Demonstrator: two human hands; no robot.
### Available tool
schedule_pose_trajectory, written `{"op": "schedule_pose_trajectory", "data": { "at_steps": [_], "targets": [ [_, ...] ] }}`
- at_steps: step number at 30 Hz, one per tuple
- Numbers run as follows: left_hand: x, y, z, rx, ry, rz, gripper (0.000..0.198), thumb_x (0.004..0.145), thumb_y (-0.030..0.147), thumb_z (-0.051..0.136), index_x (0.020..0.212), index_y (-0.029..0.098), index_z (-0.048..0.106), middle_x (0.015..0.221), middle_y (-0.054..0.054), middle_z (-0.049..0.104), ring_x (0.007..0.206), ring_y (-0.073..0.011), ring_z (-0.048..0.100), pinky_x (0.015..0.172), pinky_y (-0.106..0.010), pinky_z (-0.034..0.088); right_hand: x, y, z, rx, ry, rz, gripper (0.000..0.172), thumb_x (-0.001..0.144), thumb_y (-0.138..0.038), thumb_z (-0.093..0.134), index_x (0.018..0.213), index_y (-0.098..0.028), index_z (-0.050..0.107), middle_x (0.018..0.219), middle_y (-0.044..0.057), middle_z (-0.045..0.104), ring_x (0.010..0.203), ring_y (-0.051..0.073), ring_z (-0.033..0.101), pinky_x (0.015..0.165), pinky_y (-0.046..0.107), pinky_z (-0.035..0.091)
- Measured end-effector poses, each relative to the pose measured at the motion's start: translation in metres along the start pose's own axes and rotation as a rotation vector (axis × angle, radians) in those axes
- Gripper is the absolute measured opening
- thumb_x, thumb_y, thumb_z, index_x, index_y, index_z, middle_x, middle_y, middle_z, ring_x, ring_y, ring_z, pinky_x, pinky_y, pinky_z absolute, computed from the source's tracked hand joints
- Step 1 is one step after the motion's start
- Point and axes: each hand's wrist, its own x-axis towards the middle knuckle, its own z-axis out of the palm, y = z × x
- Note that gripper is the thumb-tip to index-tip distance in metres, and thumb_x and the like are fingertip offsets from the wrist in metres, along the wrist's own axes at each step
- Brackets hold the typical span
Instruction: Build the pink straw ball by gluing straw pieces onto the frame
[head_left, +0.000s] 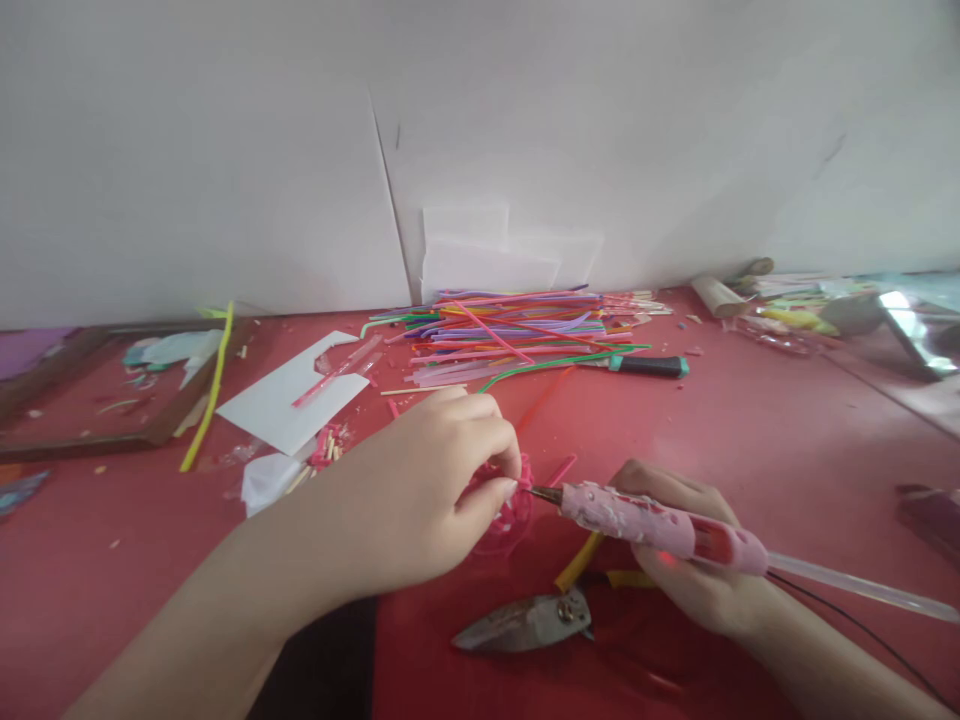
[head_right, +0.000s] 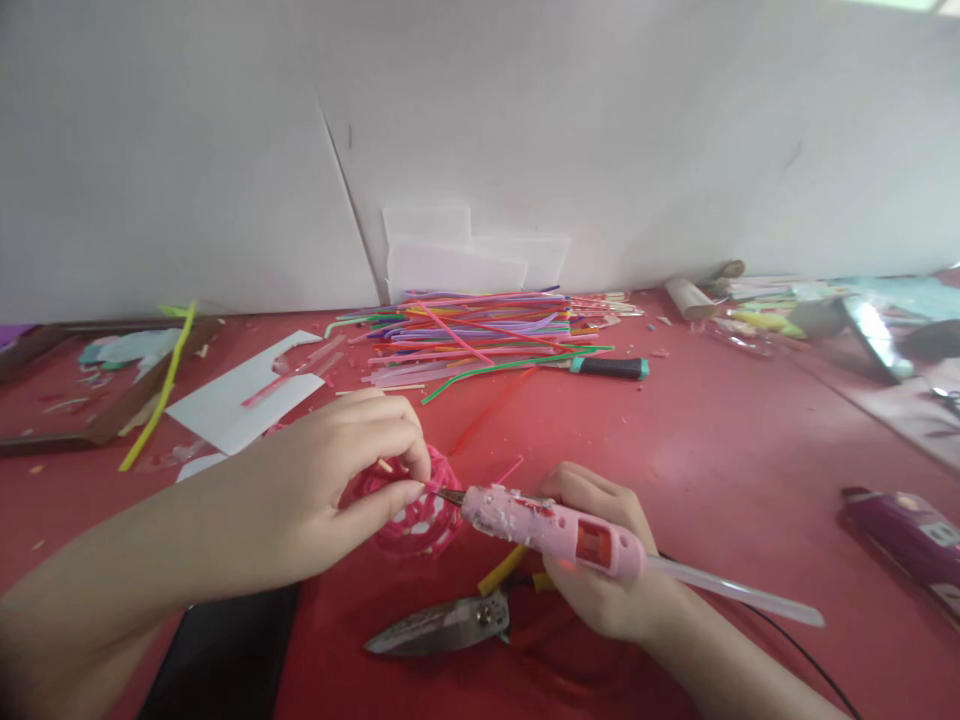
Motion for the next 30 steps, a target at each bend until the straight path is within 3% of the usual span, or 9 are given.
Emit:
{"op": "schedule_pose_trajectory", "data": {
  "at_steps": [30],
  "targets": [
    [0.0, 0.0, -0.001, 0.008, -0.03, -0.025, 0.014, 0.093, 0.018, 0.052, 0.082, 0.024, 0.057, 0.089, 0.004, 0.061, 0.087, -0.0172, 0.053, 0.074, -0.031, 0.042, 0.006, -0.008, -0.003, -0.051, 0.034, -0.015, 0.011, 0.082, -0.026, 0.053, 0.072, -0.022, 0.05, 0.062, -0.001, 0.049, 0.047, 0.011, 0.043, 0.043, 0.025, 0.034]
  ]
}}
